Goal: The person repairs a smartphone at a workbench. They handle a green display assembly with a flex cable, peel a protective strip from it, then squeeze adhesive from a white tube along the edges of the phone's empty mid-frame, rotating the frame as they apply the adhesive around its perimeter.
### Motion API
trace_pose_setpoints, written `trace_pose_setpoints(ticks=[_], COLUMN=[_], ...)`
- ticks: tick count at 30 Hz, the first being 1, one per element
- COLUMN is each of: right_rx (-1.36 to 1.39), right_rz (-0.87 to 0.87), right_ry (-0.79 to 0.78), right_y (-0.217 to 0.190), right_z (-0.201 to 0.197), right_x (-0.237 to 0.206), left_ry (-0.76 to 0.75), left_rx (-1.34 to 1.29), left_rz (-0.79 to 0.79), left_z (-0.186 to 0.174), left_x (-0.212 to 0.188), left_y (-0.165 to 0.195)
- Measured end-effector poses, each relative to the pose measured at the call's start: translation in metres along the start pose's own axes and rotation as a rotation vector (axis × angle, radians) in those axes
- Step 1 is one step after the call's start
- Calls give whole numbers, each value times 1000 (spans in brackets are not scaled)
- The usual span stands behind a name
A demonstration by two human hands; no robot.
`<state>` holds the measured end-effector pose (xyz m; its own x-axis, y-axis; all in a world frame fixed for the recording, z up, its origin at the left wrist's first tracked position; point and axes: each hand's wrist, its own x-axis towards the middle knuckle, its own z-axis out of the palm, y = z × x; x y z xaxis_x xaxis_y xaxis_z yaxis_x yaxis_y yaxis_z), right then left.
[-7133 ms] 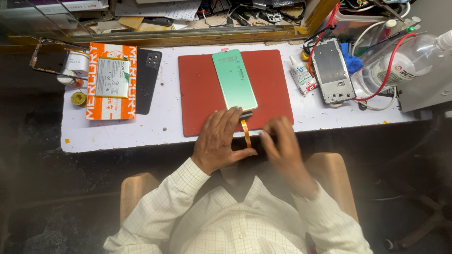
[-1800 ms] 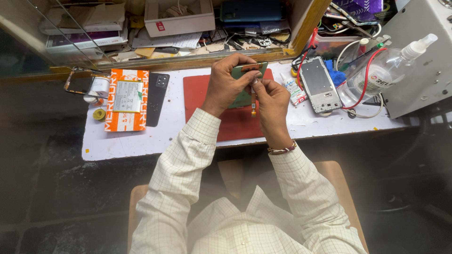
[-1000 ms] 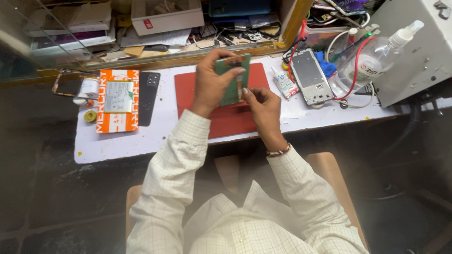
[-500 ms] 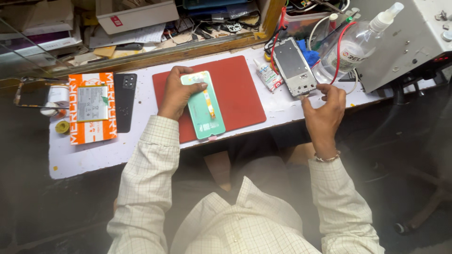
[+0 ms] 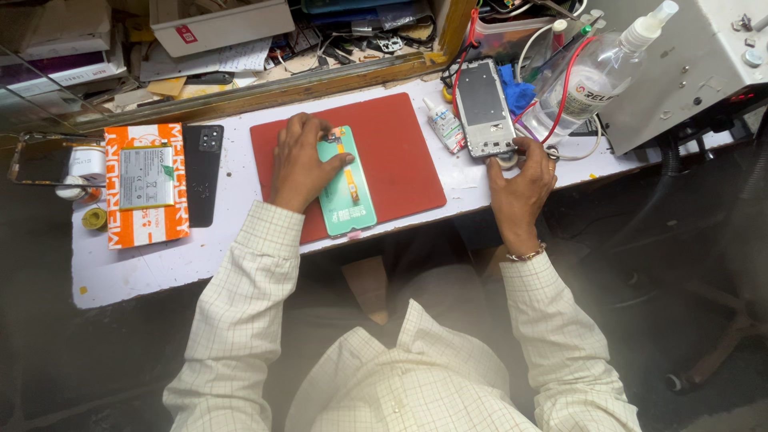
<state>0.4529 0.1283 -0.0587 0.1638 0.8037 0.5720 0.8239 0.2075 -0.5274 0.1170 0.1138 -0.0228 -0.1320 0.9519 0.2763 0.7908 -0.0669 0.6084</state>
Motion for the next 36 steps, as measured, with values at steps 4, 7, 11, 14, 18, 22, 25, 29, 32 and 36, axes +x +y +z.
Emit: trace_pose_setpoints(ticks=[4, 7, 11, 14, 18, 22, 25, 29, 32, 36], right_rx=[4, 19, 500, 1016, 1443, 1549, 1575, 1512, 1486, 1540], right_rz=[-32, -42, 127, 202, 420, 496, 502, 522, 562, 592], right_ry=[-44, -28, -71, -256, -585, -725, -756, -810, -834, -835], right_y=[-6, -13, -29, -50, -80, -96, -98, -97, -100, -103], right_z=[-18, -46, -76, -71, -49, -30, -21, -20, -18, -17], right_x=[0, -2, -15, -33, -80, -121, -135, -140, -140, -139], left_ry=[150, 227, 229, 59, 85, 118, 159, 202, 204, 181], left_rx=[16, -113, -386, -688, -627, -547, -494, -397, -372, -421], left_rz=[105, 149, 160, 119, 322, 263, 256, 310, 328, 302], left_z=[-7, -20, -30, -22, -5, 6, 7, 6, 3, 2], left_x=[-18, -43, -93, -131, -150, -161, -169, -174, -174, -174], left_y=[1, 4, 26, 57, 80, 77, 68, 62, 61, 64])
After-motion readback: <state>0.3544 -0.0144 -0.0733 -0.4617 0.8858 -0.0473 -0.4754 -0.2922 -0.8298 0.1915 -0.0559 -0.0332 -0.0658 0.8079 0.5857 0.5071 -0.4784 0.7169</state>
